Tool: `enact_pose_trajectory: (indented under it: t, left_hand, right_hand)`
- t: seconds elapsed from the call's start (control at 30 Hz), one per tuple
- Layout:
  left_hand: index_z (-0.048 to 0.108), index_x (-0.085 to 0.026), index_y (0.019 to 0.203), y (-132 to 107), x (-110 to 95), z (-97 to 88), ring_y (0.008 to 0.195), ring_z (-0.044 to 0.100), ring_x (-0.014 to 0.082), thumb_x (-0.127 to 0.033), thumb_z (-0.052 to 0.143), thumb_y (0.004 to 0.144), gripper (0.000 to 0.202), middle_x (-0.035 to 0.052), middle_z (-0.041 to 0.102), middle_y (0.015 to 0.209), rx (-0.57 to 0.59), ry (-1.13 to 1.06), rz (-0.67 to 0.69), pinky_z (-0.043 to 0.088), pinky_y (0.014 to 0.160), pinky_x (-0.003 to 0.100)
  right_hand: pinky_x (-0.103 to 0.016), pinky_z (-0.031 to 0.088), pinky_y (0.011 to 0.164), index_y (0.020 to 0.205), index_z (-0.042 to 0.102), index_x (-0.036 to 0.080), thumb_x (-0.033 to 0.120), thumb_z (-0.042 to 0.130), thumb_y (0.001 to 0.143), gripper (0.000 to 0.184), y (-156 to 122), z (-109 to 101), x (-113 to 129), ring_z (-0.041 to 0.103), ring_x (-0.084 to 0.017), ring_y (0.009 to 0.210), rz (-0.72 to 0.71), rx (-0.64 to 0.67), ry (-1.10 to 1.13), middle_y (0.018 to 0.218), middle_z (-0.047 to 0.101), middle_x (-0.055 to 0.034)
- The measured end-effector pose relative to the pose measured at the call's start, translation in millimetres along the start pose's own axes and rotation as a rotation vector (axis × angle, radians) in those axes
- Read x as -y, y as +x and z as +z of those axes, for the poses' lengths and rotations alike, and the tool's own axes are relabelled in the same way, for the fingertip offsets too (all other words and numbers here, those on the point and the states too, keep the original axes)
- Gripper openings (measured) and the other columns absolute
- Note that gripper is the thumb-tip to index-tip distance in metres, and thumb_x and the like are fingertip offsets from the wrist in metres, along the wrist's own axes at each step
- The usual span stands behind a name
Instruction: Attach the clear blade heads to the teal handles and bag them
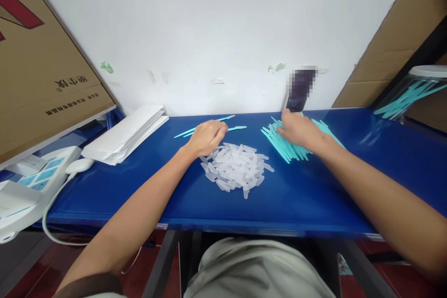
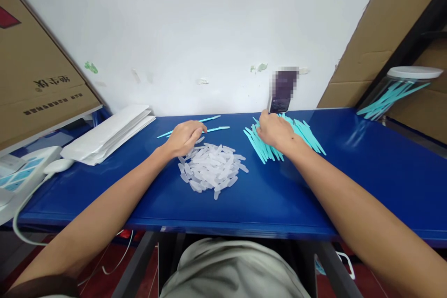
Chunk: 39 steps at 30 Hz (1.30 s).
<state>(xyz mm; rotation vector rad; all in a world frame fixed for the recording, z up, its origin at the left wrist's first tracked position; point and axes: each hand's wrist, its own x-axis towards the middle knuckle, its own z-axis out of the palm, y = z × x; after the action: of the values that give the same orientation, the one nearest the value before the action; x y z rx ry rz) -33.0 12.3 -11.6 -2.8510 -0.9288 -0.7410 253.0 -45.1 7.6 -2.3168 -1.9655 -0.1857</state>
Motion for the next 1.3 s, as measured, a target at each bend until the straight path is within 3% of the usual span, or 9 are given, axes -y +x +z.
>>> enact_pose_trajectory:
  t: [0.1, 0.23, 0.47, 0.67, 0.8, 0.9, 1.1, 1.2, 1.3]
  left_hand:
    - [0.071, -0.02, 0.111, 3.2, 18.3, 6.8, 0.102, 0.058, 0.0273, -0.036, 0.034, 0.102, 0.042, 0.0115, 0.065, 0.108, 0.013, 0.05, -0.165, 0.043, 0.087, 0.038]
    - [0.078, -0.025, 0.105, 5.1, 39.7, 15.0, 0.105, 0.055, 0.0312, -0.039, 0.049, 0.097, 0.033, 0.012, 0.065, 0.114, 0.155, 0.102, -0.232, 0.043, 0.089, 0.043]
    - [0.074, -0.02, 0.081, 9.8, 45.0, 17.0, 0.088, 0.06, 0.0252, -0.024, 0.062, 0.086, 0.013, 0.0064, 0.073, 0.086, 0.105, -0.036, -0.323, 0.044, 0.085, 0.038]
    - [0.073, -0.016, 0.087, 21.0, 4.8, 5.4, 0.066, 0.057, 0.0145, -0.031, 0.067, 0.085, 0.016, 0.0044, 0.072, 0.078, -0.299, -0.465, -0.348, 0.043, 0.064, 0.028]
    - [0.073, -0.017, 0.084, 21.2, -34.7, 4.9, 0.06, 0.052, 0.0113, -0.036, 0.07, 0.085, 0.019, 0.0029, 0.072, 0.076, -0.271, -0.637, -0.178, 0.042, 0.059, 0.026]
    - [0.071, -0.018, 0.086, 16.2, -46.1, 5.5, 0.064, 0.054, 0.0117, -0.041, 0.066, 0.089, 0.024, 0.0031, 0.071, 0.08, -0.266, -0.677, -0.127, 0.043, 0.062, 0.027]
    - [0.046, -0.02, 0.07, 8.2, -35.0, 4.3, 0.055, 0.04, 0.0115, -0.052, 0.044, 0.1, 0.044, -0.0031, 0.045, 0.06, -0.413, -0.716, -0.131, 0.034, 0.056, 0.028]
    - [0.033, -0.02, 0.064, 7.7, -25.7, 2.3, 0.054, 0.031, 0.0116, -0.052, 0.04, 0.101, 0.05, -0.0041, 0.031, 0.058, -0.372, -0.545, -0.131, 0.028, 0.056, 0.03]
    - [0.032, -0.021, 0.065, 6.1, -8.8, -3.3, 0.055, 0.031, 0.0125, -0.051, 0.036, 0.102, 0.049, -0.0039, 0.031, 0.059, -0.47, -0.427, -0.203, 0.026, 0.057, 0.031]
  right_hand:
    - [-0.038, 0.045, 0.069, 0.122, 0.051, 0.007, 0.034, 0.053, 0.092, 0.04, -1.5, -0.2, -1.1, 0.068, -0.033, 0.088, -0.004, -0.023, -0.016, 0.097, 0.068, -0.024]
    - [-0.037, 0.044, 0.07, 0.114, 0.057, 0.013, 0.042, 0.053, 0.092, 0.037, -0.9, -1.8, -0.9, 0.066, -0.031, 0.086, -0.015, -0.074, -0.006, 0.098, 0.069, -0.0207]
    - [-0.036, 0.039, 0.075, 0.081, 0.068, 0.017, 0.045, 0.041, 0.096, 0.041, -6.8, -3.0, 22.0, 0.061, -0.023, 0.071, -0.23, -0.132, 0.288, 0.067, 0.066, -0.0074]
    - [-0.03, 0.035, 0.06, 0.098, 0.071, 0.018, 0.062, 0.047, 0.093, 0.051, -24.5, 0.0, 46.7, 0.049, -0.016, 0.052, -0.289, -0.158, 0.732, 0.054, 0.056, 0.0009]
    - [-0.029, 0.032, 0.058, 0.09, 0.065, 0.019, 0.058, 0.042, 0.097, 0.046, -34.8, -1.9, 56.8, 0.043, -0.014, 0.056, -0.384, -0.269, 0.927, 0.058, 0.046, 0.0031]
    - [-0.028, 0.03, 0.058, 0.076, 0.054, 0.02, 0.048, 0.04, 0.098, 0.038, -38.7, -5.3, 57.7, 0.038, -0.013, 0.058, -0.415, -0.375, 0.954, 0.06, 0.038, 0.0036]
    - [-0.028, 0.024, 0.057, 0.063, 0.036, 0.021, 0.028, 0.044, 0.092, 0.031, -42.4, -11.4, 53.3, 0.03, -0.01, 0.054, -0.733, -0.063, 0.705, 0.056, 0.036, 0.005]
    - [-0.028, 0.025, 0.057, 0.061, 0.036, 0.02, 0.027, 0.043, 0.092, 0.032, -42.8, -16.0, 51.3, 0.03, -0.01, 0.055, -0.732, 0.017, 0.713, 0.057, 0.036, 0.0046]
    - [-0.028, 0.028, 0.057, 0.061, 0.044, 0.02, 0.031, 0.043, 0.092, 0.033, -36.0, -21.8, 39.7, 0.034, -0.011, 0.055, -0.645, 0.087, 0.637, 0.057, 0.043, 0.0028]
